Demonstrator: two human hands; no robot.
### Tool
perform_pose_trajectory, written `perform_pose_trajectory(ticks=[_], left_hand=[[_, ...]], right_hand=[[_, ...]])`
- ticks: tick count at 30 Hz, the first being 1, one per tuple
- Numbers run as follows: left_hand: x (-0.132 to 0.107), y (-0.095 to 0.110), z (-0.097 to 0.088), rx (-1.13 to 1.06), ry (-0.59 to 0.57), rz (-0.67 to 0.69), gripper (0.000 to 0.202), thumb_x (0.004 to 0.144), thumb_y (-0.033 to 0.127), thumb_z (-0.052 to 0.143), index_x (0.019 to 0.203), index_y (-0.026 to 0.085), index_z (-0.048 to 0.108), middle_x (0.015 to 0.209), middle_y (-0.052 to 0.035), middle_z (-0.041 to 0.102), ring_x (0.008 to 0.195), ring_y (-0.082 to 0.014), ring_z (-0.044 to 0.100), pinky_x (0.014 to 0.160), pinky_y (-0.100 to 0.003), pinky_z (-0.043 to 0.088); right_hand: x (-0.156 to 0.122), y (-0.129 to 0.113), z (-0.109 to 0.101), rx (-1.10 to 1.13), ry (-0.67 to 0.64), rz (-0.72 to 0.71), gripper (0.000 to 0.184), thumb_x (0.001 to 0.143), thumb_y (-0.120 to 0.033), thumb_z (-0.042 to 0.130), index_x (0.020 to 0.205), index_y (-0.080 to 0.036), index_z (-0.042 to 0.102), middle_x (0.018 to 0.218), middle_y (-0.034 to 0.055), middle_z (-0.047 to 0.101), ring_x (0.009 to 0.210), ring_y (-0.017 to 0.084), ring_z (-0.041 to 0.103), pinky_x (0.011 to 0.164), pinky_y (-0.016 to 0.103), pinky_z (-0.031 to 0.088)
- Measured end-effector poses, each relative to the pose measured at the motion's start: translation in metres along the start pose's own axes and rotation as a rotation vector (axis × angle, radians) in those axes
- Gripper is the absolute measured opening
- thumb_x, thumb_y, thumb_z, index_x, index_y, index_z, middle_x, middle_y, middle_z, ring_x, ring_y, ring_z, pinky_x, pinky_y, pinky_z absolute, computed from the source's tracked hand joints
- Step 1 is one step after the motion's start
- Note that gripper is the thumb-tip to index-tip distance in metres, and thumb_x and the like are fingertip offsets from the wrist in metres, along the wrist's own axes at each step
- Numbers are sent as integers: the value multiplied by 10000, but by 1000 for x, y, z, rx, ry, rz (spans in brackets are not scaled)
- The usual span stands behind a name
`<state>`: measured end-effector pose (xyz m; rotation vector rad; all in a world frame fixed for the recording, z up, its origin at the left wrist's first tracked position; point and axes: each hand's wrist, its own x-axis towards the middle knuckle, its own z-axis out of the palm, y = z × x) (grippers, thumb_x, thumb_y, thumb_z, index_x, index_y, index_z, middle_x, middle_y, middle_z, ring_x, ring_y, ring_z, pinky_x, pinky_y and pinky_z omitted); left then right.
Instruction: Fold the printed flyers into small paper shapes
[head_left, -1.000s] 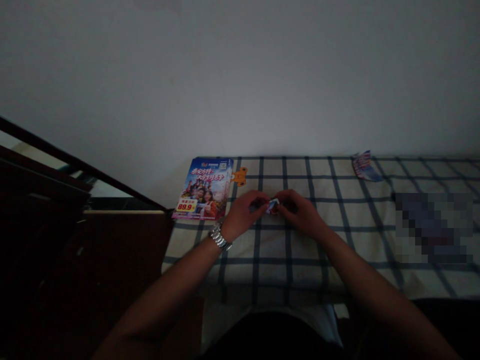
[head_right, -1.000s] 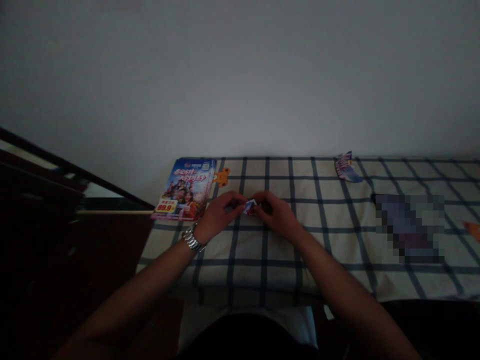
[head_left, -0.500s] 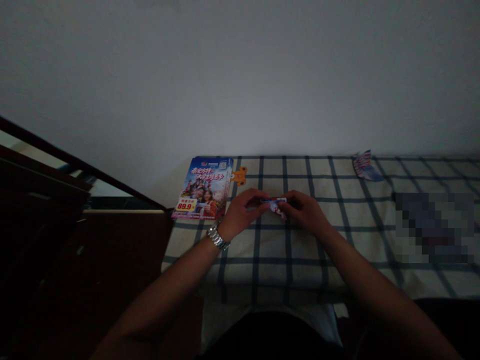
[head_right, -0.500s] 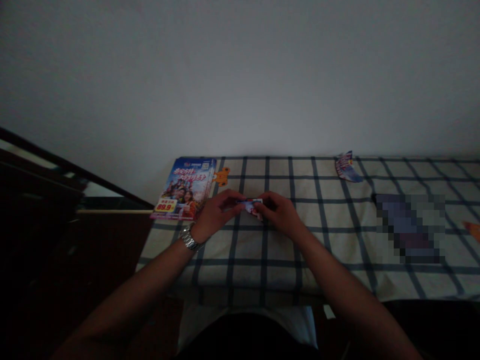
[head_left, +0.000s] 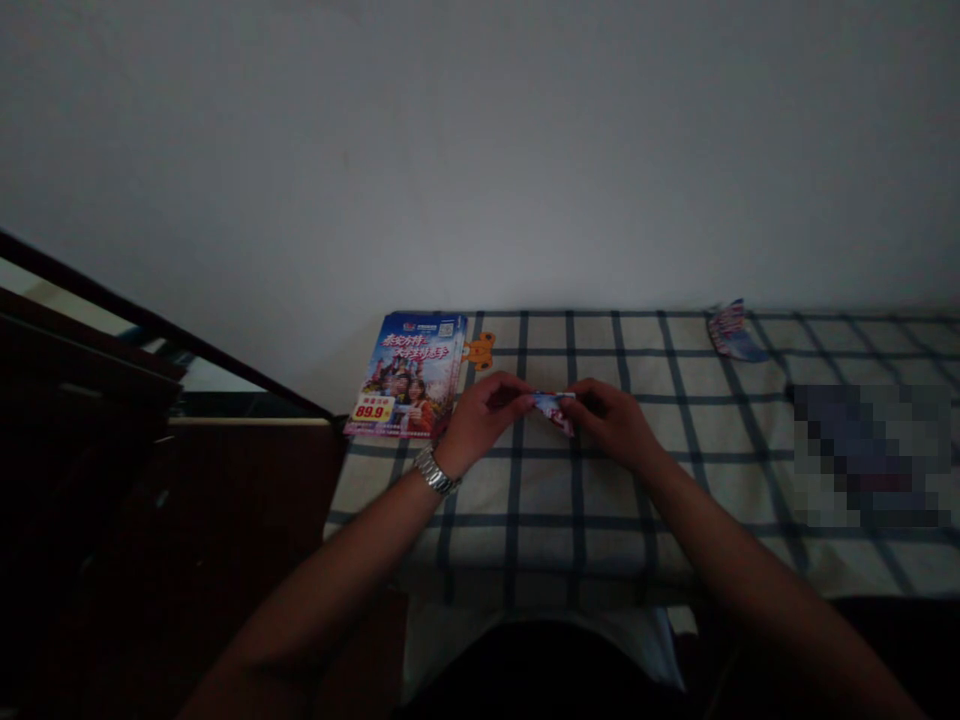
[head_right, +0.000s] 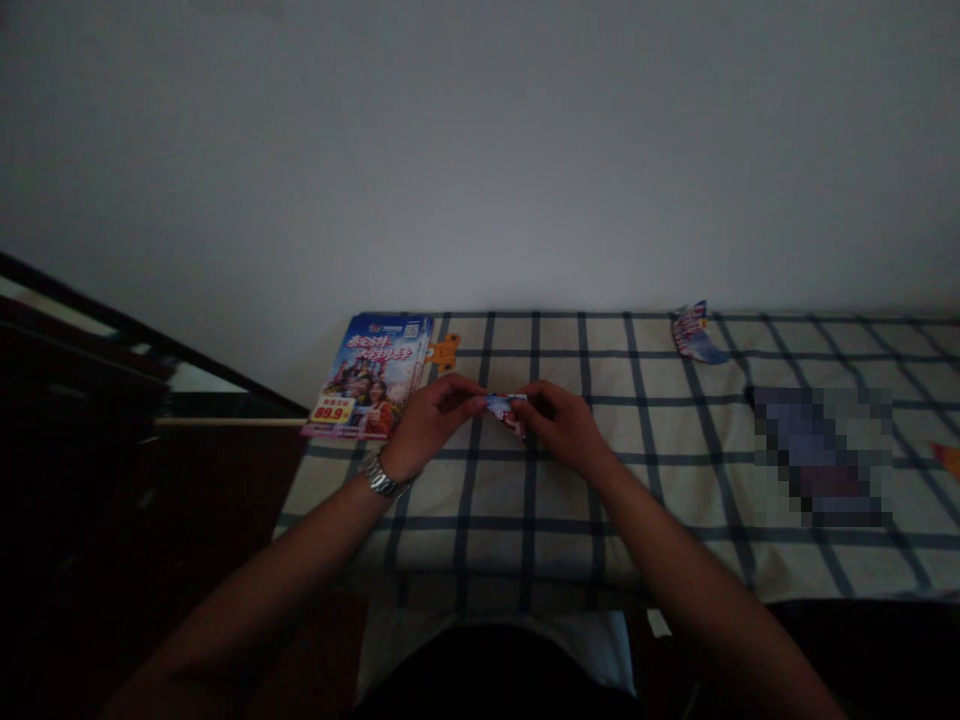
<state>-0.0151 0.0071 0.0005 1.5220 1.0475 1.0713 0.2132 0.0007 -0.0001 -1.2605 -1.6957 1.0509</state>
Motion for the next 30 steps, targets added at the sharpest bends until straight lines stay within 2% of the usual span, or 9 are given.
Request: perform_pose_trajectory(ticks=[6,9,15,30], left_hand=[[2,-11,2,-217,-66,-46,294,871,392,748,1041,187,624,974,-37,697,896,-164,699,849,-351,612],[2,-12,2,-214,-79,-52,279,876,391,742,1037,192,631,980,-40,700,896,-161,699,845,-345,611],[2,-8,1,-185,-27,-57,263,847,371,782,988,178,670,938,-32,711,864,-148,695,816,-300,583],[1,-4,2,-120,18,-91,258,847,390,768,943,180,653,922,-32,725,836,-153,684,814,-318,571]], right_hand=[[-1,1,2,-28,49,-22,340,901,-559,653,954,-225,691,748,21,730,661,182,675,596,282,536],[-1,2,2,-49,61,-31,327,910,-553,644,949,-231,686,753,16,723,667,180,670,588,280,527],[-1,2,2,-48,55,-32,292,918,-522,646,940,-233,682,750,7,725,674,174,679,606,276,531],[-1,0,3,4,10,-33,285,936,-508,628,947,-230,691,782,27,758,705,199,713,676,322,567]])
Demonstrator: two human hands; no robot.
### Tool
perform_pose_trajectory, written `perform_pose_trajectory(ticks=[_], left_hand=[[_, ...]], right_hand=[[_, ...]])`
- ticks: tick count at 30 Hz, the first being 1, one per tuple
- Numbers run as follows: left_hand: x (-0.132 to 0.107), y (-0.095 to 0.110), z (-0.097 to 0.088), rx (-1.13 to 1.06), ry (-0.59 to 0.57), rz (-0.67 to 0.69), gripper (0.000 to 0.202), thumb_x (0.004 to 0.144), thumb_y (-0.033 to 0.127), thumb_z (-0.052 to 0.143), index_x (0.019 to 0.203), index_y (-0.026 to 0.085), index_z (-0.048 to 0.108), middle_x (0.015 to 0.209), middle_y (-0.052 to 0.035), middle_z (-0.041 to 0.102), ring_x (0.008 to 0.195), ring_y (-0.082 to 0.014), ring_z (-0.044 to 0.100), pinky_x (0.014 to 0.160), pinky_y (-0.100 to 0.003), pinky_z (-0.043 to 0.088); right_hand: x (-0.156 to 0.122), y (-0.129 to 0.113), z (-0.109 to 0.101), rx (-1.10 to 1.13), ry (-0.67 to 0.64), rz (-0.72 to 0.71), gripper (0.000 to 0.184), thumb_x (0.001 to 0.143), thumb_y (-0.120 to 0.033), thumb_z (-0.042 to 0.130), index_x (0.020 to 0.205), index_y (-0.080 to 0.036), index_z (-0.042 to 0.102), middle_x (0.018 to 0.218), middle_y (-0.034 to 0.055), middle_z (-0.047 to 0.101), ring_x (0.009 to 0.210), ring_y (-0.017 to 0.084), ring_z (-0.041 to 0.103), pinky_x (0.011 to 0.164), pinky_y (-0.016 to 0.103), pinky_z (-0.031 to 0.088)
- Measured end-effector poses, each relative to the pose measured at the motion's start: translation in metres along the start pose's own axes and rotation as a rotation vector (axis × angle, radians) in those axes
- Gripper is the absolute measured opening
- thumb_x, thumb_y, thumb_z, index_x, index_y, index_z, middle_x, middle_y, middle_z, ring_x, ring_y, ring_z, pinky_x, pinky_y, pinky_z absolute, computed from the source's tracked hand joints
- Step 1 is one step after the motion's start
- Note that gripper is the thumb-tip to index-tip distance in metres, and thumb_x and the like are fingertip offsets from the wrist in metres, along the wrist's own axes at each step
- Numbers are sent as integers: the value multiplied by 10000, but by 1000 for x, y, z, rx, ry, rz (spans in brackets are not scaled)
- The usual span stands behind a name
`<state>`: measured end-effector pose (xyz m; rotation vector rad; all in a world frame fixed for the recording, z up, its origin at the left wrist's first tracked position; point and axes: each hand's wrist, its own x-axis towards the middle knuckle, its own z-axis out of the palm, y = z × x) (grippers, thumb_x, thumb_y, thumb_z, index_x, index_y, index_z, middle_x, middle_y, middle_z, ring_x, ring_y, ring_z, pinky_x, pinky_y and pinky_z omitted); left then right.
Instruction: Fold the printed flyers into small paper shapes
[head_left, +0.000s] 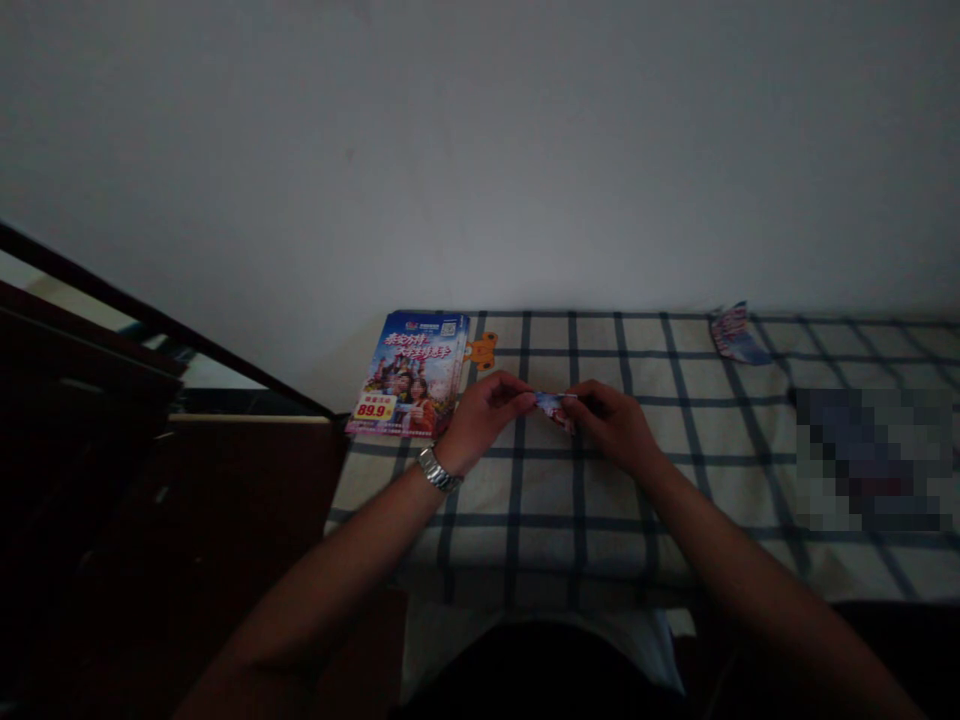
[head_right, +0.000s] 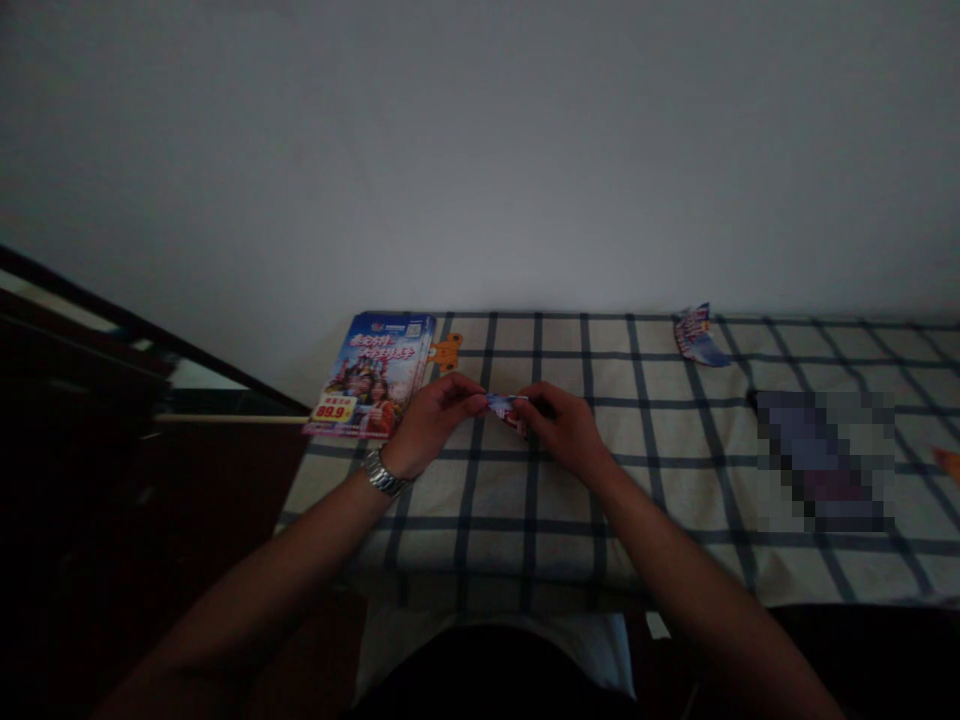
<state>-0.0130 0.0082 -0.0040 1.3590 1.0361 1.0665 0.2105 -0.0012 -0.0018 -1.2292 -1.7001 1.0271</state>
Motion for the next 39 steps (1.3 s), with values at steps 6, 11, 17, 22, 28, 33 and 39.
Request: perform_pose_trajectory(ticks=[6,11,17,22,28,33,39], left_hand=[[0,1,0,48,-9,46,244,875,391,742,959,181,651,920,-32,720,847,-159,693,814,-314,578],[-1,1,-1,182,-19,141,213,900,378,714,993,200,646,936,-17,700,861,-155,688,803,-289,573],[0,0,-6,422,-84,179,104,924,297,671,967,208,640,918,-2,700,850,-158,695,807,-286,564],[1,4,-10,616,-117,228,75,933,259,652,986,205,644,947,-3,690,882,-164,686,834,-295,546],[0,8,-11,709,-135,260,104,955,307,649,969,204,650,926,0,674,849,-164,664,797,-291,517],[1,6,-12,744,-193,280,131,984,322,610,982,196,647,947,-18,665,880,-179,643,799,-303,486],[1,6,-12,713,-213,267,111,973,300,615,972,191,637,925,-21,664,857,-180,628,785,-305,467]], right_hand=[[0,-2,-1,-19,4,-16,284,943,-503,620,937,-227,686,790,26,757,725,199,714,684,313,560],[0,0,-3,-138,49,-73,245,960,-468,604,960,-238,688,803,23,748,725,201,706,698,323,560],[1,6,-5,-378,42,-241,200,975,-403,600,965,-234,707,879,61,737,805,226,695,729,342,546],[2,9,-5,-423,22,-341,161,989,-359,603,978,-228,696,903,61,713,831,214,678,737,330,531],[1,10,-6,-445,31,-375,133,992,-327,602,972,-235,695,903,57,709,835,215,676,750,333,528],[2,11,-6,-457,29,-377,125,988,-312,607,977,-232,703,912,64,719,845,222,677,768,346,531],[2,11,-5,-417,17,-368,137,990,-315,601,968,-231,706,905,58,724,835,216,684,764,341,530]])
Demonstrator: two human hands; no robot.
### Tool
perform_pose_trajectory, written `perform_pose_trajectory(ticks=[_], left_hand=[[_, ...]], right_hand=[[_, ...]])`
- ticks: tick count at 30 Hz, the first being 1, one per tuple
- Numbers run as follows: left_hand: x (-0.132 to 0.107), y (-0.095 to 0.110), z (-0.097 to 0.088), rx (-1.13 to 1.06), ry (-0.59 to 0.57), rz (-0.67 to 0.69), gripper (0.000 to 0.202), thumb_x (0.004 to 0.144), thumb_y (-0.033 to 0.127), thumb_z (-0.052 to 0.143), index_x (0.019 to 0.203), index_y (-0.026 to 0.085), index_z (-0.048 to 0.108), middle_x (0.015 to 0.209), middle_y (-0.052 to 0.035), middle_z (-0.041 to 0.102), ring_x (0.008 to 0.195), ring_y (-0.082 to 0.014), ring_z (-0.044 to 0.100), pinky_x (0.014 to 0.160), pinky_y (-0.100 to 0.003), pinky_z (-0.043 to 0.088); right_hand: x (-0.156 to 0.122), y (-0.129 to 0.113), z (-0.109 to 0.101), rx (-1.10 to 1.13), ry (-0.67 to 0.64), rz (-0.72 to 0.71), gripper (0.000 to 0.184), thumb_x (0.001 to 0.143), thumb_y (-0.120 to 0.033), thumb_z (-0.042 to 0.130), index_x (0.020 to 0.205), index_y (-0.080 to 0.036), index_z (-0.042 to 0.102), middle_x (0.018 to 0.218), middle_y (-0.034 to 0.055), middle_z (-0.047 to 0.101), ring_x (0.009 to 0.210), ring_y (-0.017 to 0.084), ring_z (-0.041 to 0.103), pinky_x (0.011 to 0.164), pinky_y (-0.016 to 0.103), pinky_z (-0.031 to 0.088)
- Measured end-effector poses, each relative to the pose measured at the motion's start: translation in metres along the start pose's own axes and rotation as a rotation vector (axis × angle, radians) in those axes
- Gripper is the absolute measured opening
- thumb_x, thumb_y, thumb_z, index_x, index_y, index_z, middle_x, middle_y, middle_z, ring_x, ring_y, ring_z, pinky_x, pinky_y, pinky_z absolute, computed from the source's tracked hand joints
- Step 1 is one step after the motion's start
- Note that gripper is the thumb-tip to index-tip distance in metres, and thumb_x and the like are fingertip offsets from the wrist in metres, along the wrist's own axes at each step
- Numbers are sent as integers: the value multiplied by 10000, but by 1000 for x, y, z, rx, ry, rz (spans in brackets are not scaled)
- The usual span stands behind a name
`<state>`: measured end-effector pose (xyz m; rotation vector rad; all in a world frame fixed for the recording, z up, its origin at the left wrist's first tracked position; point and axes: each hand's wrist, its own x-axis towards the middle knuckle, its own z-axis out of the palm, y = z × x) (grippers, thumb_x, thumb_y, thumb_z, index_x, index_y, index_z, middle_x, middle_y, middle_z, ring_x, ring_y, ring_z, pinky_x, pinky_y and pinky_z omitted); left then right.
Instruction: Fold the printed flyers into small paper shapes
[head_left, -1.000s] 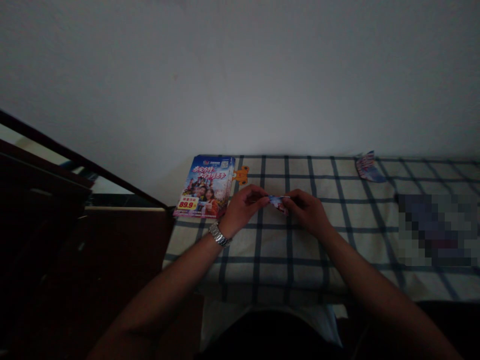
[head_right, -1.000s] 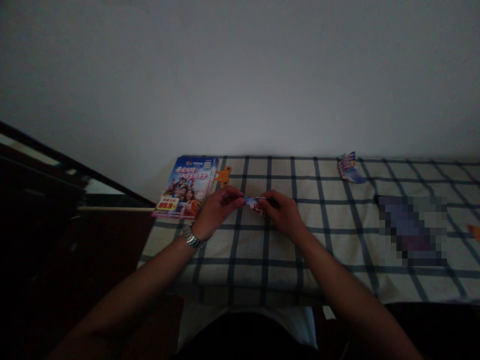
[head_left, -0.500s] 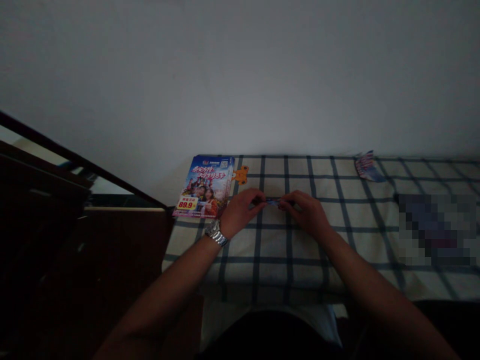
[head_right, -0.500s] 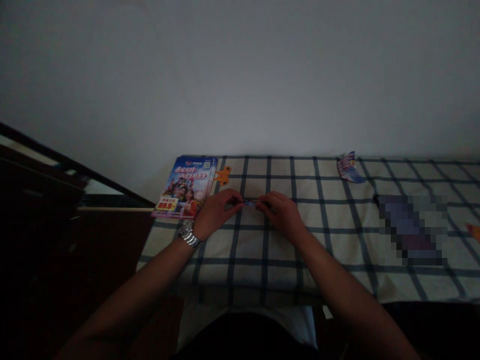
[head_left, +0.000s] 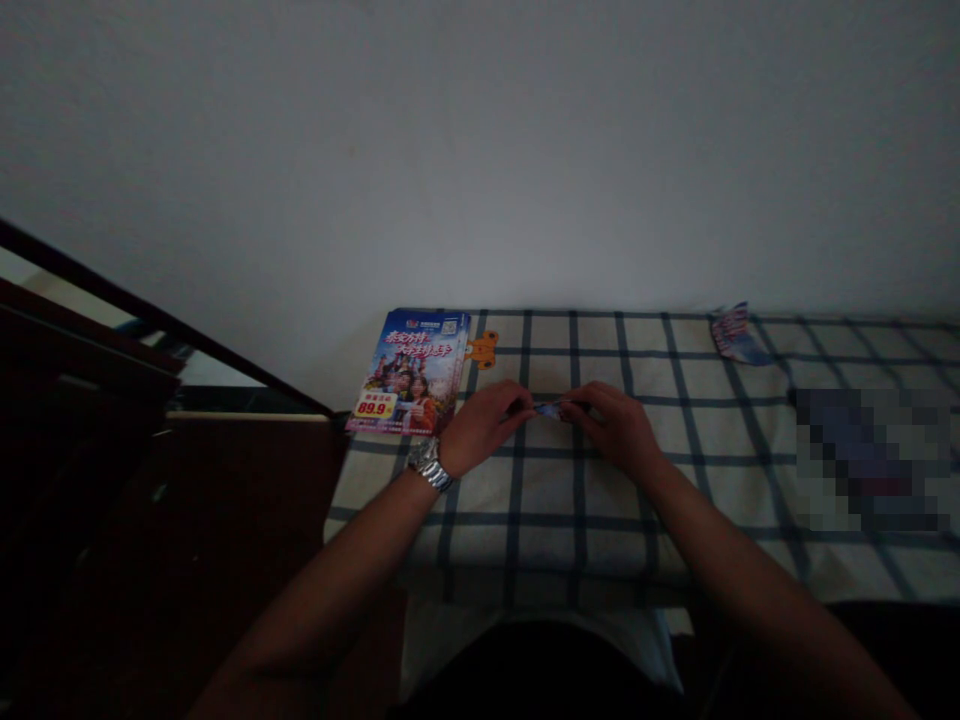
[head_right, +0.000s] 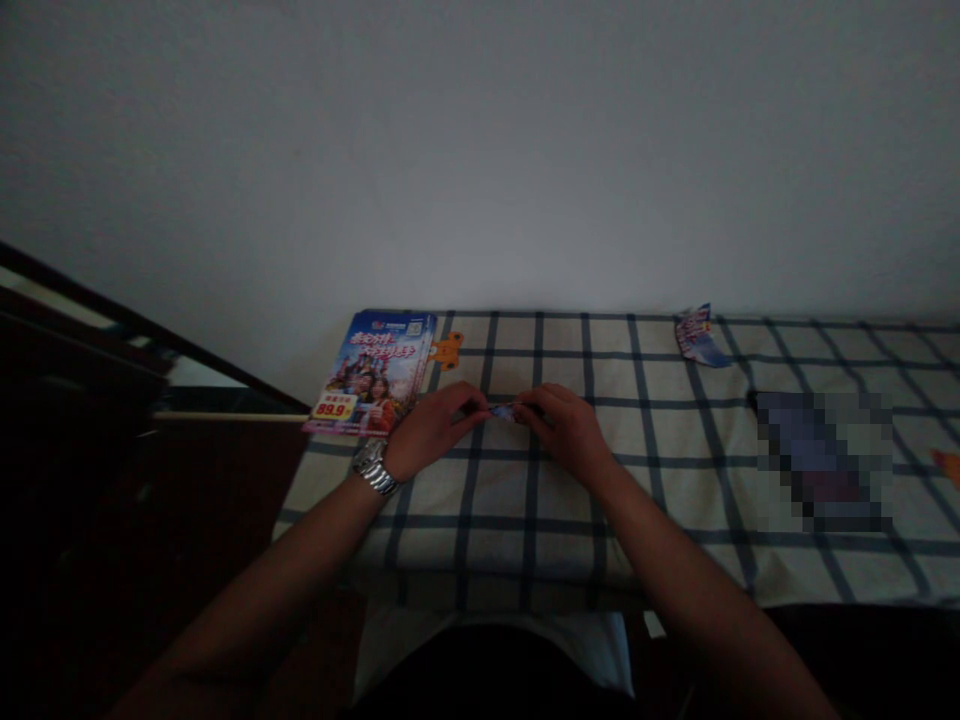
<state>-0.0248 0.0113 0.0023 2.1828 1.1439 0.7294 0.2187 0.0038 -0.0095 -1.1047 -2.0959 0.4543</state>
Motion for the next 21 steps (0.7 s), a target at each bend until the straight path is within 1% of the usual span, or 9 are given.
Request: perform_pose_trajectory(ticks=[2,5,7,10,13,15,17,21], left_hand=[[0,1,-1,-47,6,-19,112,964,307,624,965,195,635,909,-14,668,842,-176,631,777,-302,471],[1,2,0,-188,28,-68,120,959,316,620,947,197,626,892,-7,675,827,-165,646,764,-286,493],[2,4,2,-303,63,-113,132,941,323,639,941,192,618,893,-8,677,818,-157,651,760,-275,509],[3,5,6,-452,116,-172,202,903,363,689,972,188,615,914,-17,685,828,-158,660,765,-274,528],[3,4,10,-554,93,-182,239,902,408,691,976,188,637,902,-20,689,830,-160,665,763,-274,532],[3,3,12,-601,78,-172,243,904,418,691,960,186,648,888,-18,688,825,-155,665,757,-268,528],[3,3,12,-623,86,-163,242,904,415,697,958,183,650,883,-17,688,823,-150,663,755,-261,524],[3,7,11,-578,130,-169,235,915,413,686,938,183,646,851,-13,684,793,-145,648,743,-261,519]], right_hand=[[0,-1,-1,6,2,16,145,990,-325,600,968,-227,705,889,56,722,820,213,685,745,336,531],[0,-3,-2,35,29,68,156,980,-356,617,974,-226,703,866,50,729,799,210,695,720,325,539],[0,-5,-3,76,55,119,174,973,-384,620,965,-229,699,855,45,740,787,208,706,714,320,550],[0,-6,-3,151,90,192,207,968,-423,616,949,-231,692,864,42,754,772,204,719,707,317,566],[0,-5,-2,197,102,231,222,960,-442,621,950,-234,696,859,37,757,761,201,723,710,318,576],[0,-5,-1,218,105,242,228,956,-450,626,946,-234,698,848,34,756,756,200,724,712,319,579],[-1,-5,0,242,109,247,227,952,-452,632,943,-235,696,844,32,756,747,197,724,712,321,581],[-1,-6,0,277,100,253,216,949,-448,639,948,-239,692,841,27,754,739,194,722,715,322,579]])
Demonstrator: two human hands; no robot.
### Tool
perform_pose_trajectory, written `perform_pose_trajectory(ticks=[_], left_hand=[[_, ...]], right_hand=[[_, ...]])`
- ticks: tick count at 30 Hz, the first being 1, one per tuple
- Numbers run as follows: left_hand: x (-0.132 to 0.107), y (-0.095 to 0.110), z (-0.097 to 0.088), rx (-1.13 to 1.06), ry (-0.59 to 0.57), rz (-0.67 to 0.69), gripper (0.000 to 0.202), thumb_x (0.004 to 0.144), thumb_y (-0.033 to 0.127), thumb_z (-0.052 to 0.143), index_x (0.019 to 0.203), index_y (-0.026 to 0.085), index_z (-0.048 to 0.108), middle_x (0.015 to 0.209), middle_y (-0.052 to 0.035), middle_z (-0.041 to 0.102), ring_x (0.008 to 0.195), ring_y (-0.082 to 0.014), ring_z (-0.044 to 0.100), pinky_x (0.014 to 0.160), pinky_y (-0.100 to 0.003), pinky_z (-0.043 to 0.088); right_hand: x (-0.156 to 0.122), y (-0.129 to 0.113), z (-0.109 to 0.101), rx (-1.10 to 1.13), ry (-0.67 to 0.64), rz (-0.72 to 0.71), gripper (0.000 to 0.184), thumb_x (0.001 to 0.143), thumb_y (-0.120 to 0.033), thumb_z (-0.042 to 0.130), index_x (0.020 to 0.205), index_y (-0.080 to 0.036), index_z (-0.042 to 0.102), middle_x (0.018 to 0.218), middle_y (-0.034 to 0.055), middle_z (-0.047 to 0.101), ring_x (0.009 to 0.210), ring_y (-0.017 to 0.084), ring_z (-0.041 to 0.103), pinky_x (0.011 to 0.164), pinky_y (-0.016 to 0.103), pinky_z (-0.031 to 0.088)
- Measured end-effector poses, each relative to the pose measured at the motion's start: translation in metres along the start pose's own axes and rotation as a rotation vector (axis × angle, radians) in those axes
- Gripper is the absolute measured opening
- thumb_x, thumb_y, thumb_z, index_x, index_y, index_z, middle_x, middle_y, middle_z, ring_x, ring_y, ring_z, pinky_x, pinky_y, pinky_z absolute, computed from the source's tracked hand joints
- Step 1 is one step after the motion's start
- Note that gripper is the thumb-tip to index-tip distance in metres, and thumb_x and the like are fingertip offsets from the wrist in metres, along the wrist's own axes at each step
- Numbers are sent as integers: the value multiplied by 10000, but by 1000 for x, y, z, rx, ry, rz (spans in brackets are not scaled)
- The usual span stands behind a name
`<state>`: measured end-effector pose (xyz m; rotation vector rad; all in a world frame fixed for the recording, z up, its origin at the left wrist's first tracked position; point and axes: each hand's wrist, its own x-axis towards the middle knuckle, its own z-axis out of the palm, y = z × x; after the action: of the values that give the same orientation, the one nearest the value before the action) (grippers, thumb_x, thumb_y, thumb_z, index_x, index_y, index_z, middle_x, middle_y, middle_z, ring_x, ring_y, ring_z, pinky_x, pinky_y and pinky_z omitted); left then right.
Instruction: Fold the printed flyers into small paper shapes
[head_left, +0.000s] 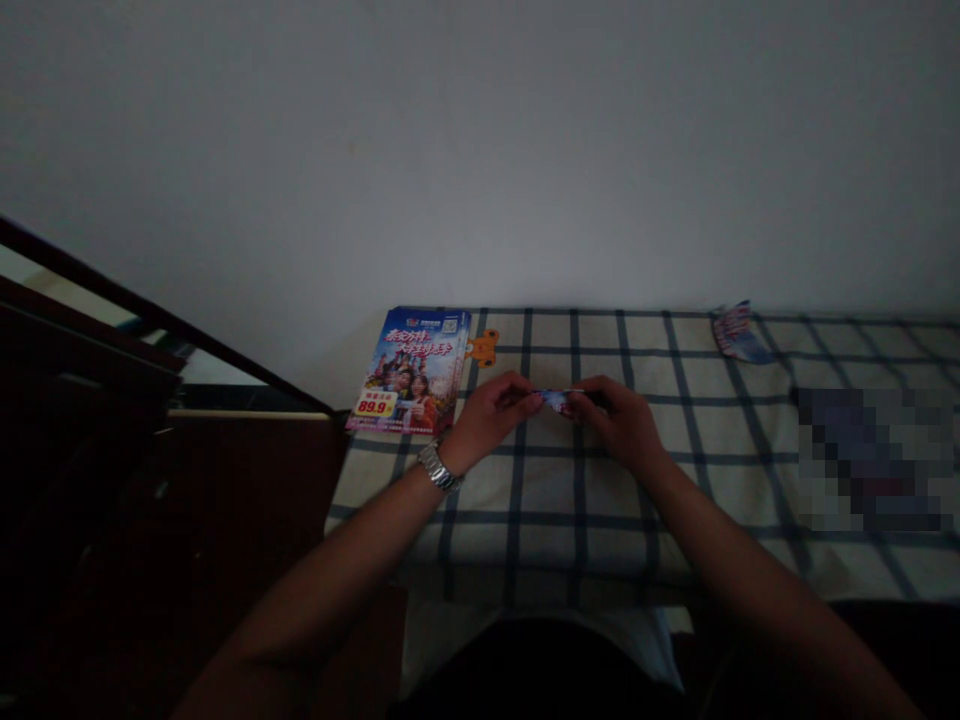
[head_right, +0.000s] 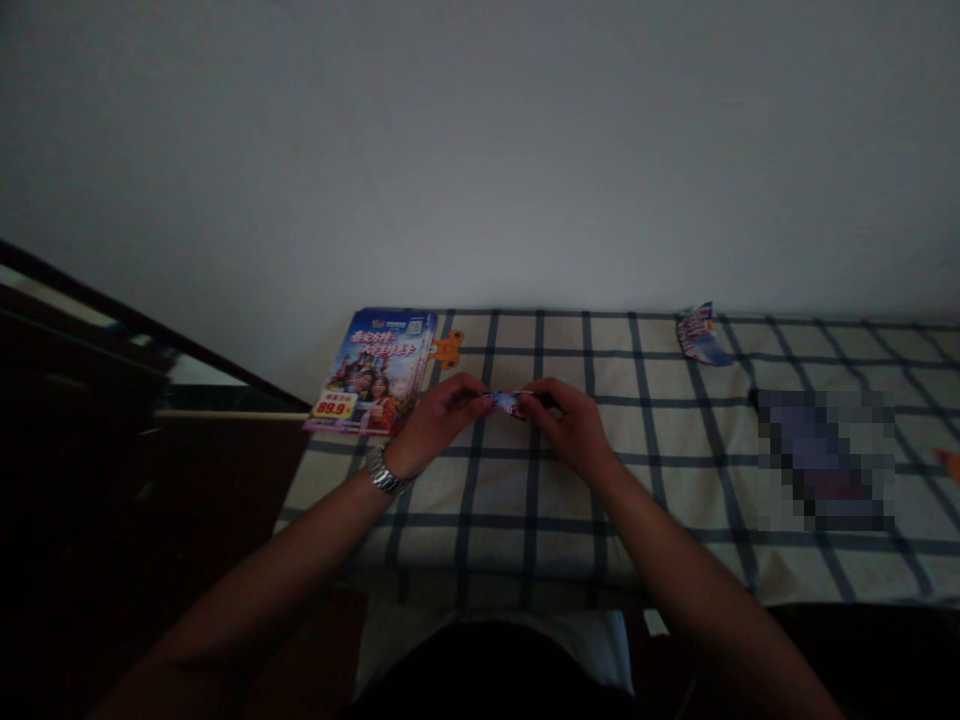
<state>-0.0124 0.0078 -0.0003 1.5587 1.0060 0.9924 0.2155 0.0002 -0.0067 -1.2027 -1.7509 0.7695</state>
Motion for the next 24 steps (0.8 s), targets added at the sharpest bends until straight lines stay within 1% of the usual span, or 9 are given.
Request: perform_pose_trajectory(ticks=[3,8,12,16,20,24], left_hand=[[-1,2,0,9,24,2,226,915,410,684,927,187,646,846,-11,680,795,-146,643,755,-269,521],[-1,5,0,-34,19,-11,213,910,396,689,903,190,637,847,-9,681,809,-148,647,769,-277,523],[-2,7,1,-30,21,-16,221,918,407,673,910,190,635,861,-16,687,830,-158,652,794,-297,529],[-2,4,1,-45,16,-9,246,928,427,658,914,183,628,863,-21,686,838,-159,654,815,-306,535],[-1,2,1,-87,11,-17,252,939,428,648,916,177,636,863,-23,688,842,-154,662,820,-301,539],[-2,3,1,-103,9,-16,253,944,429,645,925,177,644,860,-21,686,850,-156,668,828,-304,542]], right_hand=[[0,-1,1,24,-10,5,215,951,-449,633,948,-240,686,833,24,752,739,195,723,702,316,578],[1,-3,1,15,6,1,214,953,-445,626,932,-240,683,808,19,741,715,188,712,674,307,574],[1,-3,0,17,-6,24,238,954,-466,620,940,-237,681,820,32,752,724,199,715,682,323,582],[1,-4,0,17,-11,28,266,953,-490,613,931,-234,680,806,32,750,723,197,715,681,318,581],[1,-4,0,14,-12,37,249,951,-477,618,931,-236,678,785,25,743,706,192,710,656,302,567],[1,-4,0,1,-9,39,241,951,-466,616,927,-235,680,777,19,735,697,187,699,652,296,556]])
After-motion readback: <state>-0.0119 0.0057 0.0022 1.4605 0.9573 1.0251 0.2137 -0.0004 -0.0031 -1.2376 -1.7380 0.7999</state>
